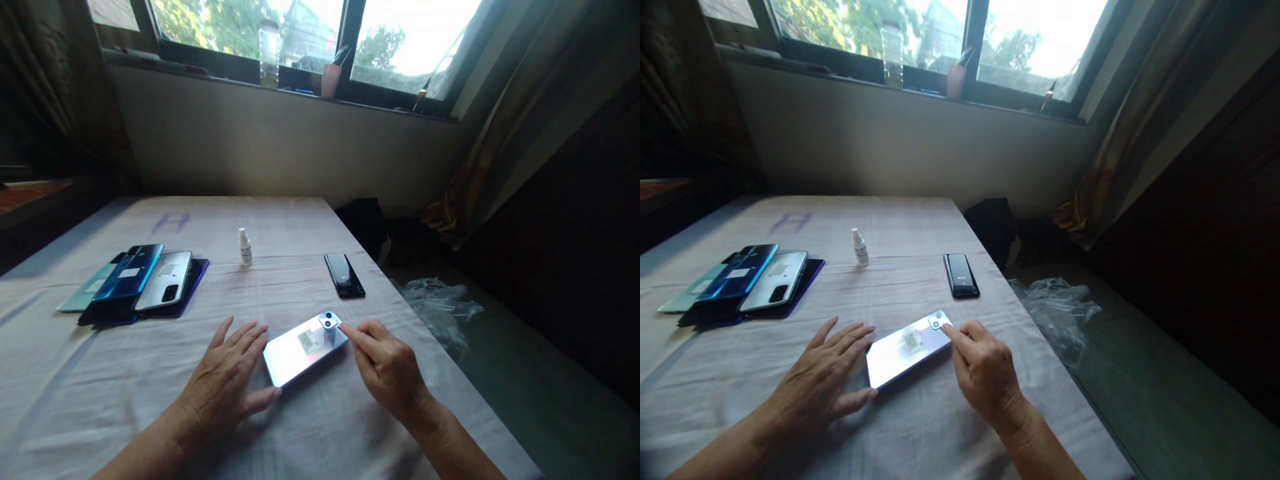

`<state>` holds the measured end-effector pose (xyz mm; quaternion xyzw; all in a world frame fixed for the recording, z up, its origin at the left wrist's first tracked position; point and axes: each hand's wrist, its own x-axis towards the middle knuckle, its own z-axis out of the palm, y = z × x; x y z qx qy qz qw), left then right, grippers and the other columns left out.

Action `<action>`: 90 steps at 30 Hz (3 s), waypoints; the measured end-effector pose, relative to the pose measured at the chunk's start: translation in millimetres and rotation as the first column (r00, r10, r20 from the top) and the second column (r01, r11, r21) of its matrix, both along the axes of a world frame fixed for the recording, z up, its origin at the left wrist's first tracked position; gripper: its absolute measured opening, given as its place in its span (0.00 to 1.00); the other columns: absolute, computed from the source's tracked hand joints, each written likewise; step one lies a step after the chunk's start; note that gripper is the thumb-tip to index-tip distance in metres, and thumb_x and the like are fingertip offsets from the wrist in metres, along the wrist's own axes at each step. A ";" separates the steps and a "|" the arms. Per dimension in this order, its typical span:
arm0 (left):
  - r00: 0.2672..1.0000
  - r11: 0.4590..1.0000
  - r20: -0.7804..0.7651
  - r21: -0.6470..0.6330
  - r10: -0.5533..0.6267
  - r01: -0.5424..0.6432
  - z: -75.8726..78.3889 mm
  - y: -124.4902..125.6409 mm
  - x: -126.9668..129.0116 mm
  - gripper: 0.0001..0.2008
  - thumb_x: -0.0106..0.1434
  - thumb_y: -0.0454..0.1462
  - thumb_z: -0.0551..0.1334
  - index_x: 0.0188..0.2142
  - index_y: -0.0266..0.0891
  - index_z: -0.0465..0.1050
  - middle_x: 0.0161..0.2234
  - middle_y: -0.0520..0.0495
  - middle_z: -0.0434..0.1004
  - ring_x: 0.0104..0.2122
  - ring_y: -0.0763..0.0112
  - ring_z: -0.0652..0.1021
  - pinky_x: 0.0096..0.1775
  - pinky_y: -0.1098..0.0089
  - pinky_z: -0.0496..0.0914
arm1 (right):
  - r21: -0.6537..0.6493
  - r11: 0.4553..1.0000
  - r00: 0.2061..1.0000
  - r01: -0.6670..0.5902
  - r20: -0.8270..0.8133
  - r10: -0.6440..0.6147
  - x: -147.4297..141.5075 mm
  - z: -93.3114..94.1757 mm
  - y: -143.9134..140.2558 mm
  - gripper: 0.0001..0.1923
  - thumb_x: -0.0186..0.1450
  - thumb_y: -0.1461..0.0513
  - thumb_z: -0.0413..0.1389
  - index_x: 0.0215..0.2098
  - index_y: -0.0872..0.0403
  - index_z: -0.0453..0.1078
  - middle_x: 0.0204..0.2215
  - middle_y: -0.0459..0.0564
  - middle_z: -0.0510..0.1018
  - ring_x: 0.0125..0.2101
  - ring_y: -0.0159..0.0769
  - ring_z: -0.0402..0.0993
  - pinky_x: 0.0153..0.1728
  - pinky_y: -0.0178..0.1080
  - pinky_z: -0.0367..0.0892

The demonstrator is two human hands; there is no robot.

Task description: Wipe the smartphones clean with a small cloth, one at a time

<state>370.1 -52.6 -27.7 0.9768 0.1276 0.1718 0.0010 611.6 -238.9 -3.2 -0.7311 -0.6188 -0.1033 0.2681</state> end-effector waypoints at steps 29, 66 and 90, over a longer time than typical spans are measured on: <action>0.893 0.894 -0.049 0.018 0.447 -0.447 23.3 18.0 146.0 0.27 0.63 0.54 0.65 0.45 0.30 0.77 0.44 0.30 0.79 0.47 0.43 0.76 0.59 0.35 0.52 | -0.374 0.875 0.945 0.306 0.013 -0.325 26.4 -22.5 0.0 0.19 0.70 0.67 0.51 0.52 0.47 0.77 0.40 0.50 0.79 0.40 0.37 0.78 0.41 0.34 0.69; 0.964 0.965 -0.029 0.017 0.264 -0.263 -5.0 84.3 11.9 0.20 0.67 0.43 0.61 0.55 0.39 0.73 0.61 0.37 0.71 0.63 0.51 0.67 0.63 0.54 0.61 | -0.153 0.948 0.959 0.279 0.095 -0.266 39.4 -56.2 -5.6 0.21 0.67 0.66 0.47 0.50 0.47 0.78 0.35 0.48 0.79 0.33 0.35 0.78 0.33 0.34 0.69; 0.959 0.949 0.041 0.141 0.279 -0.282 6.1 97.3 -88.6 0.12 0.70 0.42 0.63 0.48 0.37 0.74 0.47 0.45 0.78 0.43 0.63 0.79 0.46 0.56 0.75 | -0.182 0.933 0.946 0.309 0.157 -0.282 39.5 -50.6 -0.3 0.21 0.68 0.65 0.47 0.51 0.48 0.78 0.40 0.49 0.80 0.36 0.37 0.79 0.35 0.35 0.71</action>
